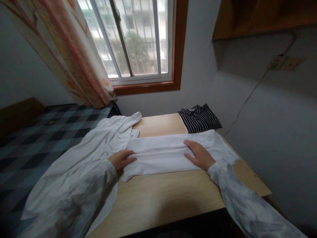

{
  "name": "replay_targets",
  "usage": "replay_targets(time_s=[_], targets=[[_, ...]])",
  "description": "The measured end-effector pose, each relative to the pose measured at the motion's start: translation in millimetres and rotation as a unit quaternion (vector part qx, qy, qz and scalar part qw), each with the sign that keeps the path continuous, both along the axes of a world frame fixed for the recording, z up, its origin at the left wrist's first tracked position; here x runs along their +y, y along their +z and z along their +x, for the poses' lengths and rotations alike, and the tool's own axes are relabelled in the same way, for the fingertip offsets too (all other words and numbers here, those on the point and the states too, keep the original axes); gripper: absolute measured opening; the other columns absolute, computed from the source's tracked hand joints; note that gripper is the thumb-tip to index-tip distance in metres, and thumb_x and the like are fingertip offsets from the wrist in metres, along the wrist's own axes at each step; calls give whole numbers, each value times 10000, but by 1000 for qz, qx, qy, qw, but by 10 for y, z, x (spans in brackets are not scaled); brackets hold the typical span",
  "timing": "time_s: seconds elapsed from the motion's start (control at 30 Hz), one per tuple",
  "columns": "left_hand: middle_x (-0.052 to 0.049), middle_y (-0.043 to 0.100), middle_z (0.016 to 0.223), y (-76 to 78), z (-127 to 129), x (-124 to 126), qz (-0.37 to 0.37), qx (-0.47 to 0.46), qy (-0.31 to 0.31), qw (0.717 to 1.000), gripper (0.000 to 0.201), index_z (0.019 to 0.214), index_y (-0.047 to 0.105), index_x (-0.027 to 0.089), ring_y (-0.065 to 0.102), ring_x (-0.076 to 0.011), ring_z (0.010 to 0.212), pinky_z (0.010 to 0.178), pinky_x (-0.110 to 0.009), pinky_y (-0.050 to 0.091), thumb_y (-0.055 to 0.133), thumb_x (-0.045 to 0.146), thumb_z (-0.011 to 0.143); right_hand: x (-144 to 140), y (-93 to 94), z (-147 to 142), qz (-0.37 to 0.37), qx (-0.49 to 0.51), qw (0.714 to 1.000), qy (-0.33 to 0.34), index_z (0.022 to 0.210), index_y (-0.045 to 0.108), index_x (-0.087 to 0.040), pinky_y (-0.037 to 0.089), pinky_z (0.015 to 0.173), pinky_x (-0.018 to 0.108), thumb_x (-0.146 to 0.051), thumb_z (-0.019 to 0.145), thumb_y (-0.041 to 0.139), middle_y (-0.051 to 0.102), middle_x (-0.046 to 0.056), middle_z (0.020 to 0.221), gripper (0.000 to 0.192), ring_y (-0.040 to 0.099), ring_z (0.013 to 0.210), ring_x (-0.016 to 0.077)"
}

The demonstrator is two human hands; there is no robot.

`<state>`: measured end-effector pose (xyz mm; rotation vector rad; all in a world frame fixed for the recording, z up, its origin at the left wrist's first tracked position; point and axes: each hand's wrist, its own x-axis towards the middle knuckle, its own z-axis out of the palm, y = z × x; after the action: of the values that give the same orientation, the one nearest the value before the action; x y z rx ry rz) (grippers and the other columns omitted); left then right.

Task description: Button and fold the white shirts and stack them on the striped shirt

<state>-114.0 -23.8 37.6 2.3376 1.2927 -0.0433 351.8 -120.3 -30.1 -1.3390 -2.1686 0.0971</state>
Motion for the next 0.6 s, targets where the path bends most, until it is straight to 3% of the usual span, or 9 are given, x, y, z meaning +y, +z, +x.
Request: replay_targets(time_s=[0.13,0.23,0.3,0.37,0.47,0.6], targets=[[-40,708,864,-47,3,62,10,58,39,997,397,1010,715,236,659,-247,840,711,-305,400,628,604,890,-6,-8,11,-4,-33,999,5,1694,320,-274,410,1275,545,-436,1087,525,508,128,1650,661,490,1521,304],[-28,705,867,-13,-3,92,10,77,61,995,374,1003,694,238,662,-239,838,695,-301,396,652,584,867,-29,74,-14,-5,-67,998,6,1699,317,-265,350,1296,583,-427,1087,517,473,127,1685,664,434,1563,314],[-14,702,862,47,-8,85,19,87,67,994,342,1016,680,244,661,-230,830,690,-300,396,669,548,858,-41,176,-61,2,-82,997,5,1642,424,-259,318,1298,609,-414,1079,534,502,124,1664,593,440,1553,326],[-7,702,863,114,8,54,38,93,75,992,318,1018,666,248,661,-226,822,688,-303,402,692,512,842,-33,284,-133,11,-77,997,-3,1480,600,-246,370,1259,581,-379,1078,540,612,124,1551,428,539,1453,320],[-35,718,979,180,85,-8,125,70,79,987,248,1000,657,238,673,-232,885,744,-320,449,684,434,852,27,363,-248,17,-58,997,-39,1234,715,-213,495,1109,494,-290,1072,530,732,125,1288,257,654,1208,292],[-102,711,1146,140,204,-44,254,52,23,966,234,1080,689,205,681,-283,1025,896,-390,493,652,352,901,134,264,-332,17,-65,996,-63,1186,735,-204,533,984,456,-220,1031,577,740,117,1165,221,656,1083,292]])
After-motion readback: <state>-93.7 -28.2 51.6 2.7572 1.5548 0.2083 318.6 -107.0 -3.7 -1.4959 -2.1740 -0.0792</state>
